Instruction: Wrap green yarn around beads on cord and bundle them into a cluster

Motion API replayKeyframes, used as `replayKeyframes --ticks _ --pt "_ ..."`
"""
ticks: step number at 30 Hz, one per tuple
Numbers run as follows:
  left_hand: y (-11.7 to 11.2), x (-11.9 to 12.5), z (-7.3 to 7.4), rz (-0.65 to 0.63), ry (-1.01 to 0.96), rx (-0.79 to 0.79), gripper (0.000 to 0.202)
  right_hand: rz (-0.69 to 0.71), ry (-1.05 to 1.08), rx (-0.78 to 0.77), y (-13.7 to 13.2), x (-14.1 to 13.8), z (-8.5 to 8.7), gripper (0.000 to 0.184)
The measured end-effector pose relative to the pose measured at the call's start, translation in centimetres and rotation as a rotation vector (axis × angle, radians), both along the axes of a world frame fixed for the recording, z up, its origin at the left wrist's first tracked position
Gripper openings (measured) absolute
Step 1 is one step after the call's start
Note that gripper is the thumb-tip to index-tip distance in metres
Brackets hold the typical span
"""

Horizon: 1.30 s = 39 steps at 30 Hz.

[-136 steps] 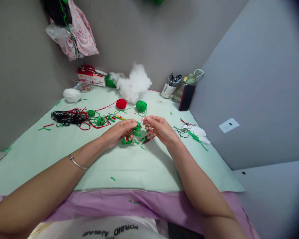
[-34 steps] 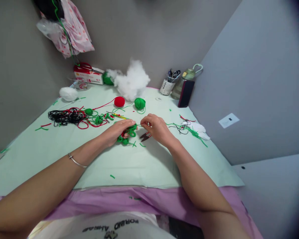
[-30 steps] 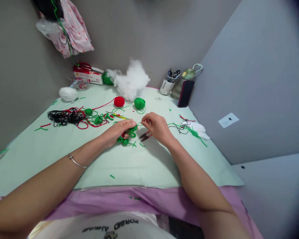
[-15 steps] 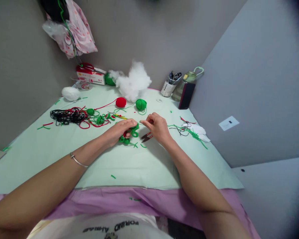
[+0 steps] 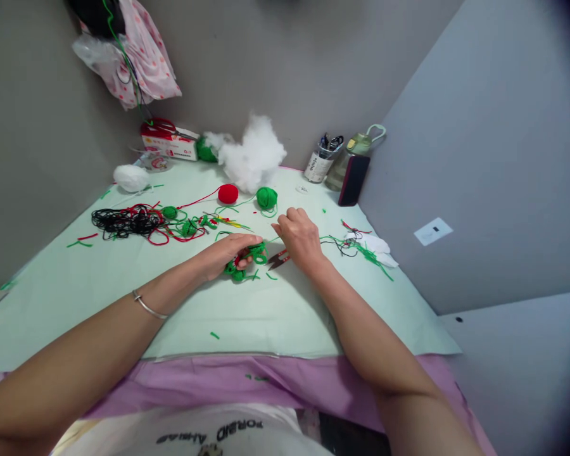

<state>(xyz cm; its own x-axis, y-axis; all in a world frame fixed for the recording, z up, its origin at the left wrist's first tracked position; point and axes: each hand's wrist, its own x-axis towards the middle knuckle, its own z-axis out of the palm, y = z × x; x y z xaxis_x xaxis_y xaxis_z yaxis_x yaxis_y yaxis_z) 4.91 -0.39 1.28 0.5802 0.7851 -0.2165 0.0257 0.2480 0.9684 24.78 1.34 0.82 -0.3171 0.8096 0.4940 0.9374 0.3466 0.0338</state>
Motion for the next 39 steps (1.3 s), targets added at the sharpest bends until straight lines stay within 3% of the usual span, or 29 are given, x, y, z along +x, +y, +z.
replayKeyframes --ticks 3,5,9,12,14,18,20,23,26,31,34,36,39 --pt "0.1 0.0 -0.1 -0.004 0.0 0.007 0.034 -0.01 0.113 -0.019 0.4 0.1 0.0 0.029" --pt "0.1 -0.1 -0.3 -0.012 -0.019 0.034 0.034 -0.007 0.296 -0.094 0.6 0.0 0.0 0.038" --pt "0.2 -0.3 -0.4 -0.048 -0.064 0.105 0.032 0.059 0.8 -0.399 0.3 -0.8 -0.2 0.06" --pt "0.2 -0.3 -0.4 -0.066 -0.075 0.11 0.031 0.116 0.978 -0.557 -0.2 -1.4 -0.5 0.062" --pt "0.1 -0.3 -0.3 -0.045 -0.081 0.079 0.031 0.097 0.879 -0.491 -0.3 -1.3 -0.8 0.059" --pt "0.0 -0.2 -0.3 0.014 -0.063 0.028 0.031 0.018 0.319 -0.131 0.4 -0.5 -1.2 0.035" --pt "0.0 -0.1 -0.3 0.01 -0.042 0.022 0.031 0.005 0.095 -0.027 0.8 -0.3 -1.2 0.023" --pt "0.0 -0.1 -0.2 -0.006 -0.028 -0.015 0.034 0.013 -0.037 0.016 1.1 -0.4 -1.2 0.029" --pt "0.2 -0.2 -0.1 0.01 -0.085 -0.084 0.031 0.046 0.089 0.013 1.2 -0.6 -1.3 0.028" --pt "0.8 -0.6 0.0 0.061 -0.169 -0.138 0.025 0.153 0.686 -0.17 1.6 0.5 -1.5 0.027" --pt "0.9 -0.8 -0.2 0.046 -0.156 -0.133 0.026 0.102 0.932 -0.211 2.0 1.7 -1.3 0.025" --pt "0.8 -0.8 -0.3 0.024 -0.144 -0.122 0.028 0.096 0.961 -0.199 2.1 2.4 -1.2 0.024" --pt "0.7 -0.8 -0.3 0.008 -0.136 -0.103 0.029 0.073 0.805 -0.119 1.9 2.9 -0.9 0.024"
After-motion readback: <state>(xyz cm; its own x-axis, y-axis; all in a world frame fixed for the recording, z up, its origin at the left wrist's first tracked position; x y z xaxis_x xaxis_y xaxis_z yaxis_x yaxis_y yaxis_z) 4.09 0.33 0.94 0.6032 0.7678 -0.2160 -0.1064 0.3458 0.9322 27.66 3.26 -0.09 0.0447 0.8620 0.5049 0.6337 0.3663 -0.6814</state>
